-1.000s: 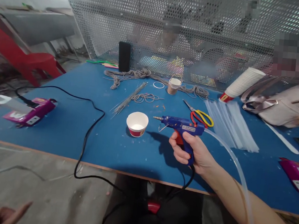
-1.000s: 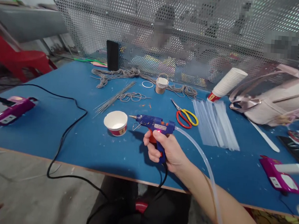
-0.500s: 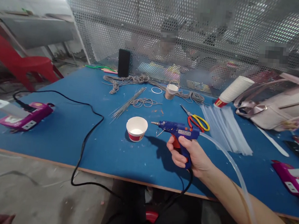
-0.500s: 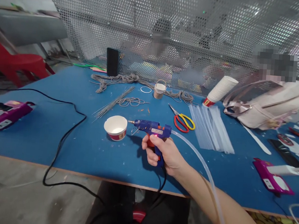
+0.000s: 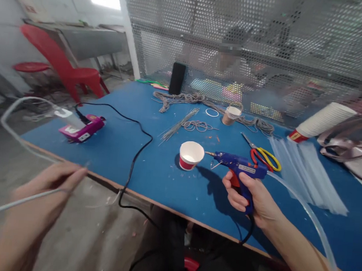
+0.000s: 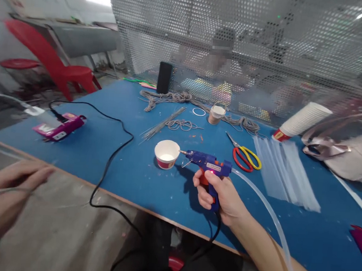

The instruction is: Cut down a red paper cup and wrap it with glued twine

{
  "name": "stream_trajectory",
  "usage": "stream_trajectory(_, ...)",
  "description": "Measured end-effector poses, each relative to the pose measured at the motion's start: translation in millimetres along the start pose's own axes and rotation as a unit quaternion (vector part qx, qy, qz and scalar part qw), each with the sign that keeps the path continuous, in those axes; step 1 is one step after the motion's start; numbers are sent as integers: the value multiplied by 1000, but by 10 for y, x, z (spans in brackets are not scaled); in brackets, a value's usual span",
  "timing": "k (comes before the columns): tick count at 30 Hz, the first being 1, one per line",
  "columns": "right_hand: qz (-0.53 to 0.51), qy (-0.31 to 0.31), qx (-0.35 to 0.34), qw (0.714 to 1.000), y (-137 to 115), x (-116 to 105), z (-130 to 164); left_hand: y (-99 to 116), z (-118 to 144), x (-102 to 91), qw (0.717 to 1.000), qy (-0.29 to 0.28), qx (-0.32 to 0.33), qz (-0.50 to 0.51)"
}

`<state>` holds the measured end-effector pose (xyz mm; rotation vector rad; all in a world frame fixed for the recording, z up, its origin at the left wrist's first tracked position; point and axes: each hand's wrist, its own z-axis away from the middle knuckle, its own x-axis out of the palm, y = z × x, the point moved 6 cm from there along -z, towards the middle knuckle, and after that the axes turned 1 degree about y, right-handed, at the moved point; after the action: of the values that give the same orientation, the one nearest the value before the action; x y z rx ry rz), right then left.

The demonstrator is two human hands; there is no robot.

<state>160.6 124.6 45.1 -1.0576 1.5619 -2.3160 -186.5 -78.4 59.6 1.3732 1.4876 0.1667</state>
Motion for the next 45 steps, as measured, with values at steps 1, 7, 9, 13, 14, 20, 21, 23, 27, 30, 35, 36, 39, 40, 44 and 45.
stream_trajectory(1, 2, 1, 3, 1000, 11, 11, 0, 115, -110, 147, 999, -46, 17, -2)
stream_trajectory(7, 26, 3, 0, 1000, 24, 36, 7, 217, -564, 781, 964, -265, -9, -21)
stream_trajectory(9, 29, 7, -2, 1000, 17, 21, 8, 133, -641, 835, 958, -285, -27, -33)
stream_trajectory(13, 25, 14, -3, 1000, 6, -14, 10, 38, -745, 902, 939, -336, -53, -53)
stream_trajectory(14, 23, 16, -2, 1000, 5, -23, 11, 31, -773, 916, 934, -347, -58, -62)
stream_trajectory(20, 20, 22, -3, 1000, -15, -75, 25, 68, -929, 978, 908, -398, -71, -107)
stream_trajectory(21, 19, 21, -4, 1000, -22, -81, 28, 75, -947, 981, 906, -402, -71, -111)
stream_trajectory(23, 18, 18, -8, 1000, -36, -93, 36, 76, -977, 969, 907, -399, -65, -118)
stream_trajectory(27, 16, 16, -10, 1000, -46, -117, 57, 33, -961, 876, 924, -363, -45, -109)
stream_trajectory(30, 14, 16, -3, 1000, -35, -134, 59, -19, -851, 751, 946, -311, -22, -90)
stream_trajectory(35, 9, 17, 7, 1000, -5, -174, 44, 16, -509, 563, 955, -209, 156, -137)
stream_trajectory(36, 10, 18, 8, 1000, 1, -186, 46, -1, -449, 540, 955, -199, 169, -144)
stream_trajectory(39, 14, 24, 8, 1000, 6, -224, 58, -73, -377, 479, 958, -170, 172, -153)
stream_trajectory(40, 15, 24, 7, 1000, 5, -232, 62, -98, -387, 465, 960, -163, 168, -155)
stream_trajectory(44, 14, 17, 7, 1000, 2, -241, 60, -191, -463, 439, 961, -163, 164, -153)
stream_trajectory(45, 14, 16, 6, 1000, 2, -237, 55, -208, -469, 403, 964, -150, 162, -147)
